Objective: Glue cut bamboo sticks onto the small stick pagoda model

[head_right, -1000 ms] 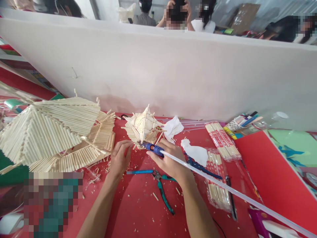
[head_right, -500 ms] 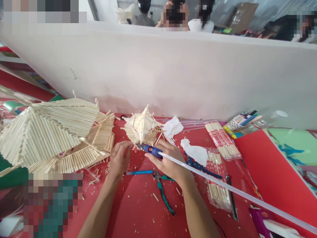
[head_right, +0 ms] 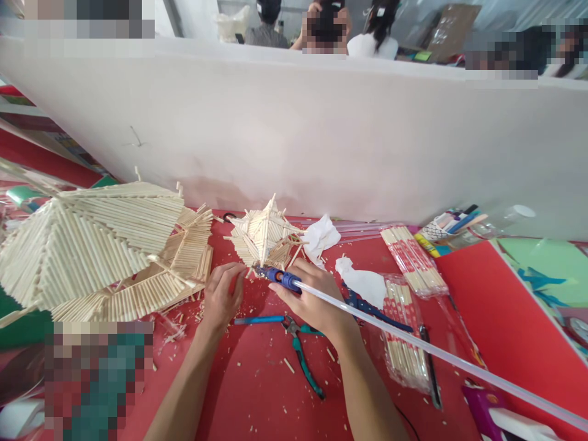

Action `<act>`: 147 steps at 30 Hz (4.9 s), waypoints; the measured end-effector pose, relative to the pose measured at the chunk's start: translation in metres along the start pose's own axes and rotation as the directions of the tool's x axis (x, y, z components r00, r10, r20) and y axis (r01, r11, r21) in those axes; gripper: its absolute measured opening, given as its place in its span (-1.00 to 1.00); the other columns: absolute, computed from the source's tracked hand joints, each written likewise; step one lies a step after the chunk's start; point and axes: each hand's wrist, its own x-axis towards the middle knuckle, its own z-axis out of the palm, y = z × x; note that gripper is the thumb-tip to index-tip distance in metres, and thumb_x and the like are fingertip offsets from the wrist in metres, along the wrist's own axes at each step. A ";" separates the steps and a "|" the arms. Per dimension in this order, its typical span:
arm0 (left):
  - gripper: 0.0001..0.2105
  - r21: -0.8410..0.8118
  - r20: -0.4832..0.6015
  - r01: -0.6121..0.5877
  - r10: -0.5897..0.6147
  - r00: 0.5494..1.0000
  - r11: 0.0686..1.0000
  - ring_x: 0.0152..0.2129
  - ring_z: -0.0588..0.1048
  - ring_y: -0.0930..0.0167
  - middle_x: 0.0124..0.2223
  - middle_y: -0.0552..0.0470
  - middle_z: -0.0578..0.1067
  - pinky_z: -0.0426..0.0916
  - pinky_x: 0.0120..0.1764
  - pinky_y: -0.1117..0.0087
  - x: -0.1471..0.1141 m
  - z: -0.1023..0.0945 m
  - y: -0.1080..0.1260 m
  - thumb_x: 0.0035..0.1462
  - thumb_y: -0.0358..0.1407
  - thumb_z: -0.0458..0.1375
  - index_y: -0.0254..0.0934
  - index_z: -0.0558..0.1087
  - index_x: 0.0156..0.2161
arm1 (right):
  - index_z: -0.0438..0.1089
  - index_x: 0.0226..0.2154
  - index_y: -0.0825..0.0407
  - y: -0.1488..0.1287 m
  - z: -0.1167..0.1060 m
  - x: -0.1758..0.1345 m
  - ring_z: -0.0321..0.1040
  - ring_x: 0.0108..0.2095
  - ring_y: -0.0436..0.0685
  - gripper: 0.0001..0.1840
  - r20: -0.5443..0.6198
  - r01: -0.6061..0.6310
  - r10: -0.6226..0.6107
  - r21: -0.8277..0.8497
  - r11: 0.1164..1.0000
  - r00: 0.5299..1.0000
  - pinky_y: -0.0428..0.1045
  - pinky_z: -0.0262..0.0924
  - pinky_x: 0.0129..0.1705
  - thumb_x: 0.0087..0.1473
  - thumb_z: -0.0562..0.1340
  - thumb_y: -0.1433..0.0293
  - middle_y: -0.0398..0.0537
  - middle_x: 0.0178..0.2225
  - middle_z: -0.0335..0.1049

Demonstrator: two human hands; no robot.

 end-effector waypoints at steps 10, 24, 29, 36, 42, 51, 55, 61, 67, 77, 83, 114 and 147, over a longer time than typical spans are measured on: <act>-0.75 -0.030 0.003 -0.058 0.058 0.998 0.998 -0.23 0.53 0.35 -0.17 -0.05 0.57 0.44 -0.13 0.33 0.002 -0.004 0.003 0.26 -0.50 0.11 -0.22 0.45 -0.01 | 0.47 -0.33 -0.02 0.000 -0.002 0.000 0.38 -0.40 0.08 -0.74 0.006 -0.008 0.008 -0.010 1.000 1.000 -0.04 0.22 -0.36 0.30 0.22 0.19 -0.07 -0.36 0.44; -0.71 -0.030 0.023 -0.015 0.016 1.000 0.999 -0.22 0.54 0.35 -0.15 -0.05 0.56 0.43 -0.14 0.32 0.000 -0.005 0.001 0.26 -0.51 0.07 -0.21 0.43 0.02 | 0.47 -0.34 -0.03 0.005 -0.003 -0.001 0.35 -0.42 0.08 -0.75 -0.004 -0.027 0.027 0.029 0.999 1.000 -0.04 0.22 -0.36 0.29 0.23 0.19 -0.09 -0.38 0.42; -0.70 -0.024 0.021 -0.019 0.020 1.000 1.000 -0.22 0.54 0.35 -0.16 -0.05 0.56 0.44 -0.15 0.33 0.000 -0.005 0.001 0.25 -0.52 0.06 -0.21 0.43 0.02 | 0.43 -0.39 -0.03 0.006 -0.004 -0.001 0.33 -0.43 0.08 -0.72 -0.005 -0.040 0.040 0.031 0.999 0.999 -0.04 0.21 -0.37 0.29 0.22 0.18 -0.10 -0.41 0.41; -0.68 -0.016 0.029 -0.019 0.020 0.999 1.000 -0.21 0.54 0.35 -0.12 -0.06 0.56 0.45 -0.13 0.32 -0.003 -0.005 0.001 0.25 -0.52 0.06 -0.21 0.43 0.05 | 0.46 -0.34 -0.03 0.007 -0.004 -0.001 0.33 -0.42 0.10 -0.74 -0.002 -0.052 0.052 0.033 0.998 0.999 -0.02 0.22 -0.33 0.29 0.22 0.17 -0.10 -0.40 0.40; -0.67 -0.020 0.044 -0.003 0.003 0.999 1.000 -0.19 0.54 0.34 -0.11 -0.07 0.55 0.46 -0.10 0.30 -0.006 -0.004 -0.001 0.26 -0.51 0.05 -0.20 0.43 0.07 | 0.47 -0.31 -0.04 0.007 0.000 -0.001 0.40 -0.34 0.13 -0.77 0.000 -0.055 0.055 0.049 0.997 0.998 -0.02 0.25 -0.29 0.29 0.23 0.18 -0.08 -0.35 0.46; -0.67 -0.021 0.030 0.002 -0.001 1.000 1.000 -0.18 0.54 0.34 -0.11 -0.08 0.56 0.46 -0.10 0.30 -0.009 -0.003 -0.003 0.25 -0.51 0.06 -0.20 0.44 0.06 | 0.41 -0.38 -0.04 0.006 -0.006 -0.004 0.42 -0.33 0.12 -0.73 0.018 -0.076 0.075 0.114 0.991 0.997 -0.03 0.25 -0.31 0.27 0.23 0.15 -0.10 -0.35 0.48; -0.69 -0.015 0.030 0.006 -0.005 1.000 1.000 -0.17 0.53 0.33 -0.11 -0.08 0.55 0.45 -0.08 0.29 -0.010 -0.003 -0.004 0.26 -0.50 0.06 -0.21 0.43 0.06 | 0.33 -0.41 -0.04 0.018 -0.014 -0.008 0.35 -0.43 0.08 -0.64 0.036 -0.146 0.142 0.190 0.971 0.989 -0.03 0.22 -0.37 0.27 0.20 0.06 -0.17 -0.47 0.38; -0.71 -0.026 0.023 0.014 -0.013 1.000 1.000 -0.16 0.54 0.33 -0.11 -0.07 0.55 0.45 -0.08 0.29 -0.009 0.000 -0.006 0.25 -0.51 0.05 -0.21 0.41 0.02 | 0.33 -0.33 -0.06 0.040 -0.030 -0.015 0.28 -0.44 0.07 -0.84 0.269 -0.114 0.019 0.342 0.933 0.963 -0.02 0.25 -0.37 0.18 0.23 0.21 -0.21 -0.46 0.34; -0.72 -0.015 0.134 0.081 -0.078 0.988 0.997 -0.19 0.54 0.32 -0.15 -0.04 0.56 0.43 -0.09 0.29 -0.010 0.004 -0.009 0.23 -0.53 0.04 -0.22 0.39 0.00 | 0.32 -0.26 -0.05 0.052 -0.041 -0.021 0.31 -0.35 0.12 -0.91 0.292 -0.017 -0.075 0.300 0.954 0.954 0.03 0.30 -0.25 0.14 0.20 0.32 -0.14 -0.35 0.38; -0.80 0.059 0.302 0.176 -0.186 0.935 0.983 -0.20 0.52 0.33 -0.16 -0.02 0.52 0.37 -0.10 0.36 -0.009 0.001 -0.011 0.30 -0.46 0.02 -0.21 0.40 -0.05 | 0.40 -0.25 0.03 0.032 -0.060 -0.035 0.43 -0.19 0.24 -0.78 0.521 -0.142 0.210 -0.168 0.975 0.828 0.04 0.24 -0.15 0.22 0.22 0.21 0.09 -0.18 0.51; -0.81 0.113 0.487 0.162 -0.197 0.851 0.980 -0.19 0.52 0.34 -0.14 -0.06 0.52 0.35 -0.09 0.38 -0.011 -0.003 -0.019 0.37 -0.38 -0.02 -0.22 0.45 -0.10 | 0.42 -0.21 0.06 0.012 -0.065 -0.046 0.45 -0.06 0.35 -0.73 0.449 -0.227 0.420 -0.422 0.878 0.789 0.04 0.20 -0.15 0.23 0.22 0.19 0.21 -0.10 0.52; -0.54 0.332 0.827 0.123 -0.351 0.438 0.935 0.04 0.47 0.23 0.05 -0.06 0.44 0.32 0.03 0.34 -0.003 -0.060 -0.027 0.00 -0.37 0.32 -0.14 0.43 0.05 | 0.52 -0.09 0.08 0.054 0.020 -0.031 0.59 -0.39 0.15 -0.71 0.506 -0.338 0.551 -0.454 0.824 0.664 -0.09 0.29 -0.39 0.16 0.32 0.29 0.12 -0.17 0.62; -0.83 0.226 0.825 0.122 -0.256 0.503 0.967 -0.24 0.52 0.35 -0.22 -0.02 0.57 0.29 -0.14 0.39 0.011 -0.048 -0.026 0.14 -0.53 0.04 -0.24 0.42 -0.28 | 0.33 0.23 0.00 0.100 0.037 -0.026 0.32 0.11 0.32 -0.50 0.029 -0.347 0.419 -0.510 0.787 0.908 0.17 -0.02 0.18 0.44 -0.12 0.28 0.21 0.12 0.45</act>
